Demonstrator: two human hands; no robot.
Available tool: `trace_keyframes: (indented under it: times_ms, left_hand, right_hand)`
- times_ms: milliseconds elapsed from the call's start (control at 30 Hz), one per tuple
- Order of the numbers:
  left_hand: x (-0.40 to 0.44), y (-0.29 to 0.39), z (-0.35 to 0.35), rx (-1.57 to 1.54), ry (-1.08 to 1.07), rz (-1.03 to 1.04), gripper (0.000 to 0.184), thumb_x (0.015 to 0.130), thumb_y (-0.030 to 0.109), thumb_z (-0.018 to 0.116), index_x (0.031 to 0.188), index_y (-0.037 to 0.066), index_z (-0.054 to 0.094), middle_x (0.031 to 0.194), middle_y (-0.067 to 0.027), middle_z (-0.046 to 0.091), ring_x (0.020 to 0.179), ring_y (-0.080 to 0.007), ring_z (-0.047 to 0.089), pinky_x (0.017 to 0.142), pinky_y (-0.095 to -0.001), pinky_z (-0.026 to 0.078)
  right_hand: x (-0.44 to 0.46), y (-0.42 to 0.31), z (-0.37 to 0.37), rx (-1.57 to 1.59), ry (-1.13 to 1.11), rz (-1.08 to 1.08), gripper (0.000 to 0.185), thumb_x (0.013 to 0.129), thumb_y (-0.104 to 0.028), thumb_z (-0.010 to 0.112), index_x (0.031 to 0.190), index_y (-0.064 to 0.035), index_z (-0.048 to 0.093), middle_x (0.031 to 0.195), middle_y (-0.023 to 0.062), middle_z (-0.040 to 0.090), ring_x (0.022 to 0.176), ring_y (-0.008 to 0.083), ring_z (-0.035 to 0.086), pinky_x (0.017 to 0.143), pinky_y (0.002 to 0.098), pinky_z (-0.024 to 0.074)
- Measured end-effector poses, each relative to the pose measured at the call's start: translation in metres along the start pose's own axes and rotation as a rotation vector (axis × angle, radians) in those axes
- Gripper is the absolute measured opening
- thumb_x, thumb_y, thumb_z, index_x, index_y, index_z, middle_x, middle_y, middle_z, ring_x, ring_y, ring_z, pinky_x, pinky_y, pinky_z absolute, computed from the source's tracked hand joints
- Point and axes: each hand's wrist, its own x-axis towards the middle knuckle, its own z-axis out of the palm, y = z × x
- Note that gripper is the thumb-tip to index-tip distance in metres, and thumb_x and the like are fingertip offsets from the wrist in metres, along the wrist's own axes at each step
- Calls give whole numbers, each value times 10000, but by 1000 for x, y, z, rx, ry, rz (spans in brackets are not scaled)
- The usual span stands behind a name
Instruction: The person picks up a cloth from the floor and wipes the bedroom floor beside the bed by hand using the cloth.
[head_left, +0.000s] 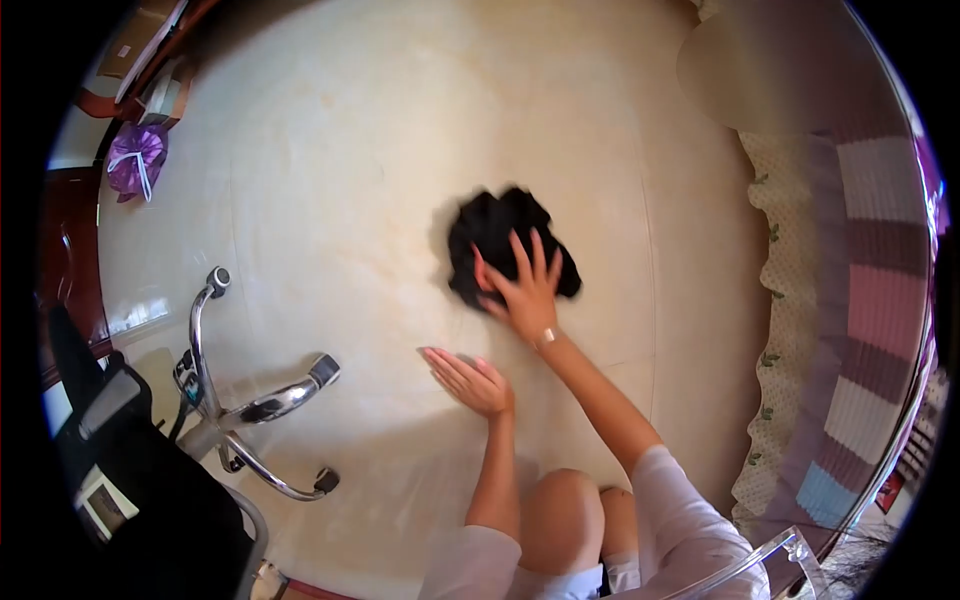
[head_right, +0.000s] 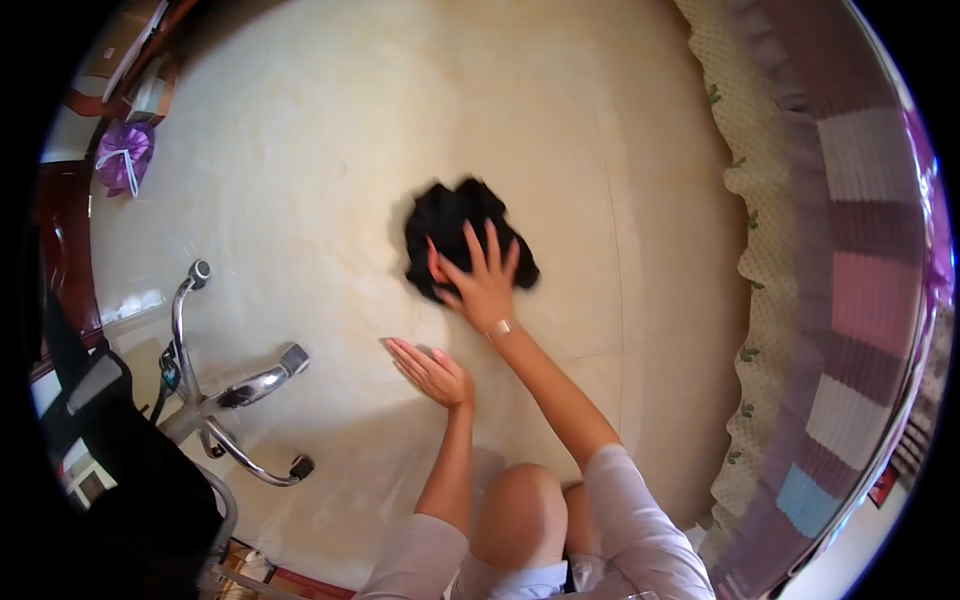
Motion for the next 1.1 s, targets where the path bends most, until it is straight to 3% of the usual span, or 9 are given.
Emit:
trace_keyframes:
  times_ms: [133, 267, 433, 533, 633, 700, 867, 1000, 1100]
  left_hand:
    - [0, 2, -1, 58, -97, -38, 623, 848, 382, 244, 1257, -83, 174, 1316, -238, 171, 1227, -337, 185, 998, -421, 135]
    - [7, 8, -6, 87, -158, -49, 650, 842, 408, 233, 1253, -92, 173, 1321, -236, 157, 1232, -335, 168, 1004, -416, 117]
    - [11, 10, -2, 117, -201, -81, 610, 830, 338, 279, 1253, -90, 177, 1320, -235, 165, 1229, -340, 173, 1004, -414, 117]
    - [9, 13, -12, 150, -225, -93, 585, 813, 276, 314, 1256, -82, 179, 1317, -233, 176, 1226, -342, 181, 1003, -408, 125]
    - [8, 9, -9, 156, -169, -40, 592, 818, 304, 323, 1239, -96, 209, 1308, -237, 196, 1223, -346, 185, 998, -419, 140]
    - [6, 7, -6, 165, -134, -20, 583, 826, 304, 317, 1236, -96, 216, 1307, -231, 206, 1224, -333, 192, 996, -414, 151]
    - [7, 15, -9, 151, -102, -8, 545, 840, 255, 305, 1260, -71, 184, 1334, -199, 164, 1241, -309, 160, 1006, -397, 118]
    - [24, 21, 24, 287, -26, -75, 593, 855, 322, 300, 1269, -71, 139, 1335, -216, 138, 1249, -305, 137, 1009, -410, 83]
    - [114, 60, 53, -437, -204, 198, 562, 863, 304, 348, 1284, -16, 158, 1336, -197, 157, 1250, -298, 136, 998, -454, 85]
  right_hand:
    - [156, 10, 48, -31, 146, -160, 374, 574, -109, 669, 907, -186, 516, 1202, 119, 350, 1143, 275, 298, 893, 614, 186]
    - [246, 7, -14, 394, 345, -59, 264, 700, 13, 547, 937, -91, 494, 904, 163, 459, 795, 332, 467, 696, 367, 407]
    - [131, 34, -139, 310, 336, -78, 386, 763, -31, 451, 1136, 9, 365, 1130, 162, 408, 1065, 280, 397, 919, 348, 283]
    - [8, 35, -184, 153, 325, 201, 471, 759, -79, 453, 1193, 11, 292, 1198, 163, 345, 1108, 282, 344, 943, 373, 241]
    - [-86, 39, -189, 47, 356, 326, 322, 667, -28, 508, 982, -21, 442, 1118, 213, 364, 1045, 359, 372, 902, 422, 260]
    - [-132, 57, -183, -134, 199, 318, 497, 621, -181, 649, 1061, -68, 448, 1235, 239, 266, 1125, 392, 282, 932, 453, 213]
    - [-173, 115, -139, -352, -30, 652, 994, 508, -498, 692, 1307, -182, 192, 1340, 246, 9, 1217, 448, 34, 895, 612, 121]
    - [-140, 101, -96, -283, -4, 638, 976, 535, -491, 678, 1310, -173, 177, 1340, 248, 4, 1214, 456, 2, 831, 674, 132]
    - [-44, 85, -67, -161, 116, 306, 786, 629, -422, 638, 1253, -102, 284, 1316, 275, 95, 1203, 459, 76, 933, 563, 116]
